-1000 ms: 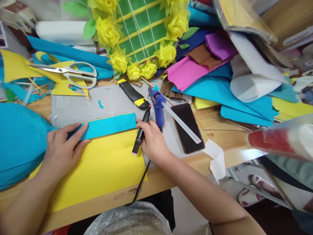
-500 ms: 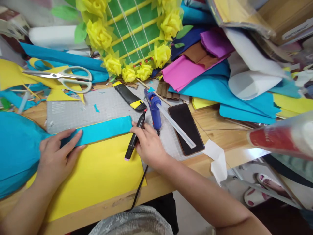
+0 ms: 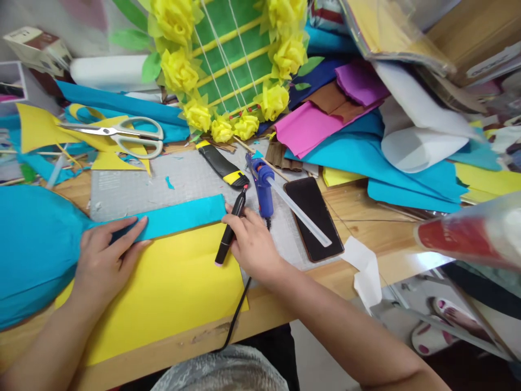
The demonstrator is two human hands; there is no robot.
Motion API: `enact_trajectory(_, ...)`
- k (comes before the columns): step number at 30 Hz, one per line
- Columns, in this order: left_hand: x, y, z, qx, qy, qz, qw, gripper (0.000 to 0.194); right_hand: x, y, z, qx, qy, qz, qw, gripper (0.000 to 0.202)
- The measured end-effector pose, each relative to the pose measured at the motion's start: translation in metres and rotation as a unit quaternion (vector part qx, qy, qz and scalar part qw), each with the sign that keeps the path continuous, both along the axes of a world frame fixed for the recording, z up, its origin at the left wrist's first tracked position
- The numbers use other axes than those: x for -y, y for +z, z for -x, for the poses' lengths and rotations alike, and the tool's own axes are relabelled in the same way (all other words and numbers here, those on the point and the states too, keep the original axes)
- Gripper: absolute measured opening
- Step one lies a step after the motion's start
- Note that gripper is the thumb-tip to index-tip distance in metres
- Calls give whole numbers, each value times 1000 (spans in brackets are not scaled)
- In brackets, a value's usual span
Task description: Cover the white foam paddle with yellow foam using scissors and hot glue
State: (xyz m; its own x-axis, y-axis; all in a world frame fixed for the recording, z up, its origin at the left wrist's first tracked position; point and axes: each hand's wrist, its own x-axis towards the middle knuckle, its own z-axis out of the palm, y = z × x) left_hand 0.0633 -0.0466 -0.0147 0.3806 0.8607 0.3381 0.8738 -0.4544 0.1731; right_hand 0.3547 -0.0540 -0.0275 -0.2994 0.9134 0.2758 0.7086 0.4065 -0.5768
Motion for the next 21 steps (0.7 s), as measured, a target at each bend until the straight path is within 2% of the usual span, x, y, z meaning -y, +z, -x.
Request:
enact_trajectory(4,0,-1,1,-3,4,5,1000,41,0,2,-3,-11,-4,-6,1000,45)
enact_trajectory(8,3,-1,-2,-13,5,-12,1000,40,-9,19,7,-33,-14,-39,999,39)
enact_trajectory(10,5,-1,-5,-21,12,-26,999,39,-21,29,21,-33,24,-19,999,30)
enact_trajectory(11,7,-1,-6,-23,16,-32,999,39,-29,33,30,-26,64,7,998,28)
enact_trajectory(15,11,1,-8,-21,23,-38,999,39,-62,39,65,-23,192,83,978,32)
enact_trajectory(18,9,4,-5,-16,30,-25,999,36,-77,37,81,-31,236,105,965,38)
enact_trajectory(21,6,6,-2,-7,34,-7,999,36,-81,35,86,-20,246,117,962,46)
